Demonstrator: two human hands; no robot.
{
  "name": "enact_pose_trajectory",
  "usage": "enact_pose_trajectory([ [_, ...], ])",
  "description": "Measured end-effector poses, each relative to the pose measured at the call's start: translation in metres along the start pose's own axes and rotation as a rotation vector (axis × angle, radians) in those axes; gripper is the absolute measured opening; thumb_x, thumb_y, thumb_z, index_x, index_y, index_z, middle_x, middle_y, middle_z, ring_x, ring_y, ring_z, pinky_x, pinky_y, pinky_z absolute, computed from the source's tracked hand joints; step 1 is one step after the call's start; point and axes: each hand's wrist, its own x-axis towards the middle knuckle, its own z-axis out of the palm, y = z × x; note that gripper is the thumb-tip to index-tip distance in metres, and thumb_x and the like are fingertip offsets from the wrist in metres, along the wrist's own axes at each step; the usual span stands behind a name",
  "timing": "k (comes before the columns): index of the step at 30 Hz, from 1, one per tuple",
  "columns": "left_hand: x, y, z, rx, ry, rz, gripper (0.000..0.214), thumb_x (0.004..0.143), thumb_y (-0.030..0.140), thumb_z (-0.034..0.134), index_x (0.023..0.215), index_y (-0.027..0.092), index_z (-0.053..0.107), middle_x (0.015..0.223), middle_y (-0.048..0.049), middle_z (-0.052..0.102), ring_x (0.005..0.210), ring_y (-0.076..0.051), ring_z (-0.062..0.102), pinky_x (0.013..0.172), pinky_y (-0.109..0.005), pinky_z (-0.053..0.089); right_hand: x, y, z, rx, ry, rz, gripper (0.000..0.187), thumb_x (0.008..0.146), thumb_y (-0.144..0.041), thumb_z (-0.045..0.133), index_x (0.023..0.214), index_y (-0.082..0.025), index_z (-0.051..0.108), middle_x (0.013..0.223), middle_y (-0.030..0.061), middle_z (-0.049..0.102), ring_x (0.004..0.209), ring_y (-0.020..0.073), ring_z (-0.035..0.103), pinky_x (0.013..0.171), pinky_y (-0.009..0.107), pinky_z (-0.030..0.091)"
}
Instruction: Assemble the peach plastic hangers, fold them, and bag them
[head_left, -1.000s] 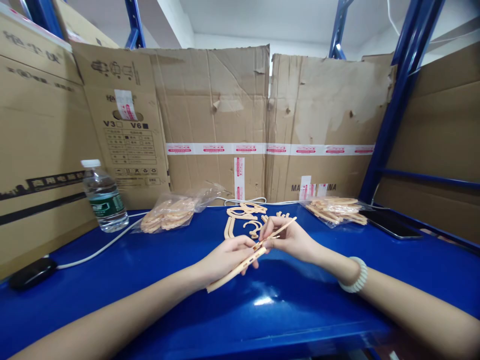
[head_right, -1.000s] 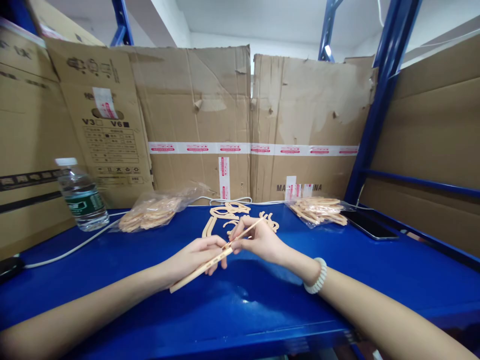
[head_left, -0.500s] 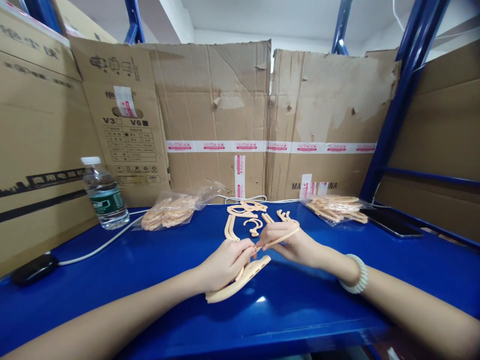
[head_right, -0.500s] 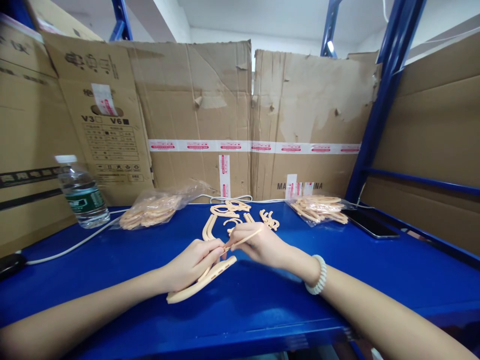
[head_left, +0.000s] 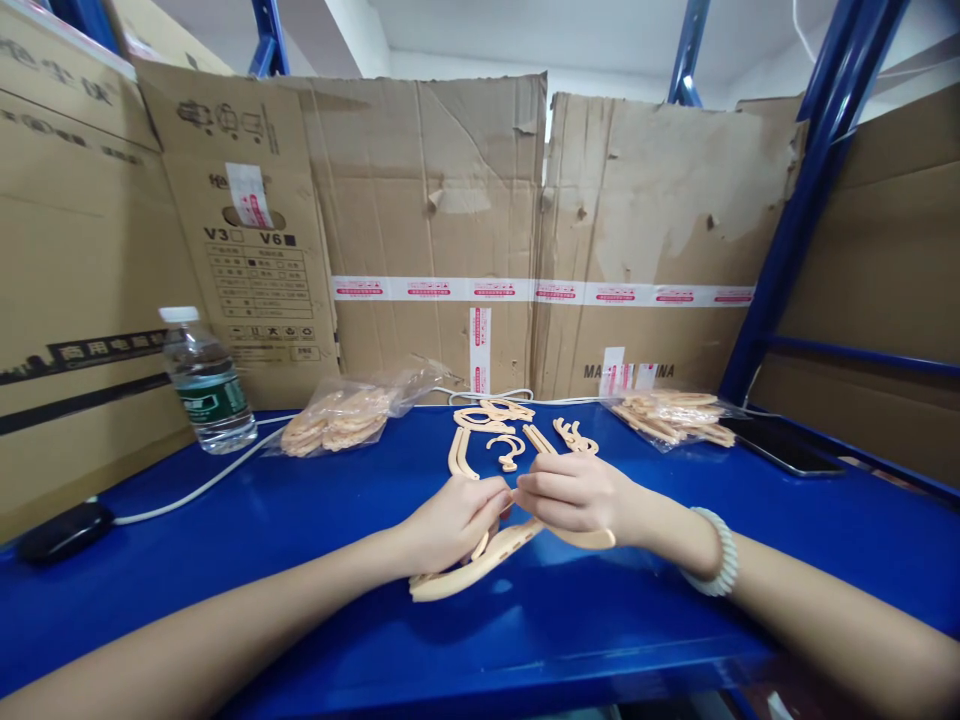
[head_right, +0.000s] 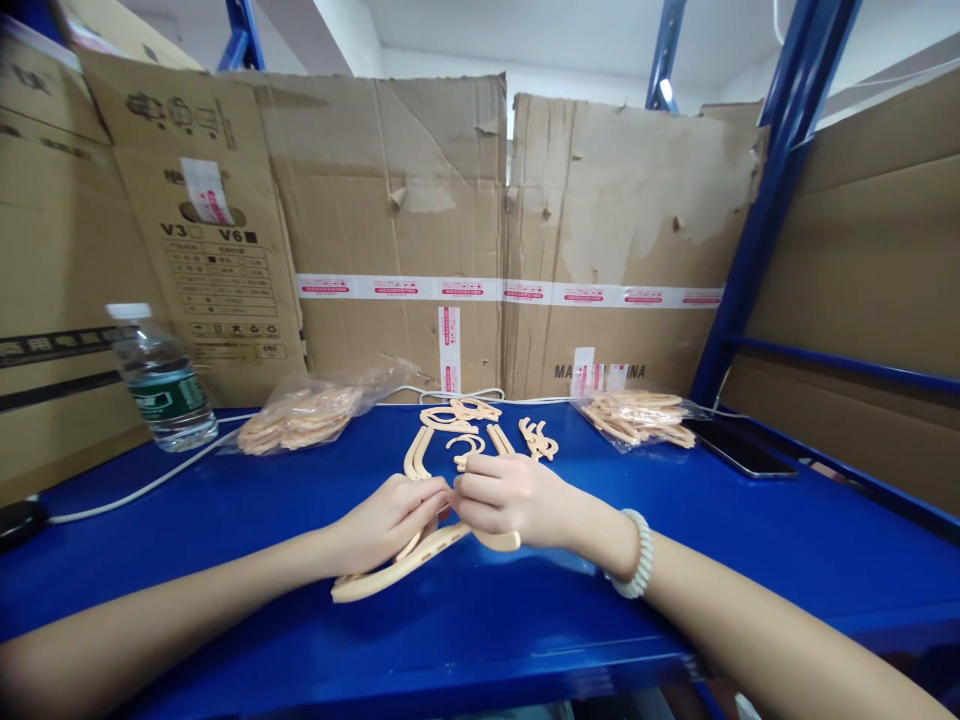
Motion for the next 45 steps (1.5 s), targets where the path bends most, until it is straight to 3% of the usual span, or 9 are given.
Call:
enact_pose_trajectory([
  [6, 0.003, -0.01, 0.001, -0.637, -0.113, -0.282, 0.039, 0.09, 0.055, 0.038, 0.082, 0.018, 0.047, 0.056, -0.0015, 0.06, 0.037, -0.012, 0.049, 0.038, -0.021, 0.034, -0.008, 0.038, -0.018, 0.269, 0.198, 0.515, 0.023, 0.093, -0.018, 0.044, 0.092, -0.016, 0.066, 0.092, 0.0088, 0.065, 0.084, 0.0161, 0.061, 0.075, 0.03, 0.05],
  [9, 0.007, -0.02, 0.002, -0.882, -0.123, -0.304, 0.039, 0.082, 0.055, 0.051, 0.088, 0.017, 0.048, 0.064, -0.0075, 0.067, 0.04, -0.015, 0.057, 0.038, -0.021, 0.039, -0.028, 0.071, -0.026, 0.264, 0.027, 0.837, 0.016, 0.084, -0.022, 0.055, 0.082, -0.014, 0.069, 0.079, 0.0066, 0.067, 0.073, 0.0176, 0.063, 0.067, 0.028, 0.049],
  [13, 0.011, -0.026, 0.0, -1.016, -0.102, -0.294, 0.036, 0.082, 0.05, 0.053, 0.09, 0.015, 0.051, 0.074, -0.0133, 0.071, 0.048, -0.019, 0.062, 0.045, -0.025, 0.045, -0.055, 0.098, -0.023, 0.379, -0.174, 1.193, 0.033, 0.077, -0.016, 0.058, 0.108, -0.01, 0.064, 0.058, -0.0014, 0.061, 0.049, 0.013, 0.056, 0.049, 0.023, 0.044],
  [21, 0.01, -0.011, -0.005, -1.025, 0.021, -0.378, 0.031, 0.083, 0.044, 0.054, 0.092, 0.014, 0.053, 0.081, -0.0142, 0.071, 0.058, -0.02, 0.065, 0.059, -0.03, 0.048, -0.062, 0.1, 0.002, 0.32, -0.261, 1.423, 0.032, 0.078, -0.008, 0.047, 0.104, -0.01, 0.066, 0.052, -0.0008, 0.06, 0.045, 0.0119, 0.057, 0.045, 0.02, 0.045],
  [30, 0.014, -0.01, -0.009, -1.115, 0.149, -0.478, 0.017, 0.076, 0.025, 0.063, 0.088, 0.013, 0.064, 0.084, -0.01, 0.069, 0.067, -0.018, 0.064, 0.062, -0.028, 0.052, -0.046, 0.08, -0.008, -0.077, -0.152, 1.27, 0.02, 0.084, -0.014, 0.05, 0.095, -0.013, 0.067, 0.087, 0.0143, 0.069, 0.086, 0.0249, 0.064, 0.073, 0.031, 0.046],
  [34, 0.014, -0.011, -0.009, -1.163, 0.148, -0.492, 0.014, 0.075, 0.019, 0.064, 0.086, 0.012, 0.067, 0.082, -0.009, 0.069, 0.066, -0.016, 0.064, 0.063, -0.026, 0.052, -0.013, 0.038, -0.015, 0.029, 0.106, 0.679, 0.022, 0.092, -0.023, 0.045, 0.101, -0.016, 0.063, 0.087, 0.0084, 0.066, 0.078, 0.0173, 0.06, 0.072, 0.028, 0.046],
  [38, 0.015, -0.013, -0.007, -1.192, 0.163, -0.467, 0.015, 0.073, 0.013, 0.062, 0.086, 0.011, 0.069, 0.077, -0.008, 0.069, 0.065, -0.017, 0.064, 0.064, -0.027, 0.052, 0.013, -0.01, -0.009, 0.114, -0.022, 0.126, 0.023, 0.095, -0.029, 0.046, 0.109, -0.017, 0.061, 0.099, 0.0096, 0.064, 0.089, 0.0181, 0.056, 0.077, 0.03, 0.045],
  [41, 0.016, -0.011, -0.007, -1.221, 0.217, -0.5, 0.014, 0.078, 0.012, 0.058, 0.087, 0.009, 0.068, 0.075, -0.0089, 0.069, 0.068, -0.017, 0.065, 0.067, -0.026, 0.053, 0.019, -0.028, 0.0, 0.104, -0.106, -0.021, 0.027, 0.096, -0.036, 0.045, 0.102, -0.016, 0.063, 0.099, 0.0086, 0.065, 0.09, 0.0182, 0.055, 0.077, 0.03, 0.044],
  [45, 0.016, -0.004, -0.007, -1.352, 0.374, -0.619, 0.03, 0.094, 0.029, 0.042, 0.086, 0.011, 0.064, 0.072, -0.0091, 0.068, 0.064, -0.016, 0.065, 0.064, -0.026, 0.053, 0.016, -0.027, 0.008, 0.0, -0.123, -0.005, 0.028, 0.097, -0.036, 0.044, 0.094, -0.017, 0.064, 0.093, 0.0061, 0.066, 0.09, 0.0179, 0.054, 0.075, 0.03, 0.043],
])
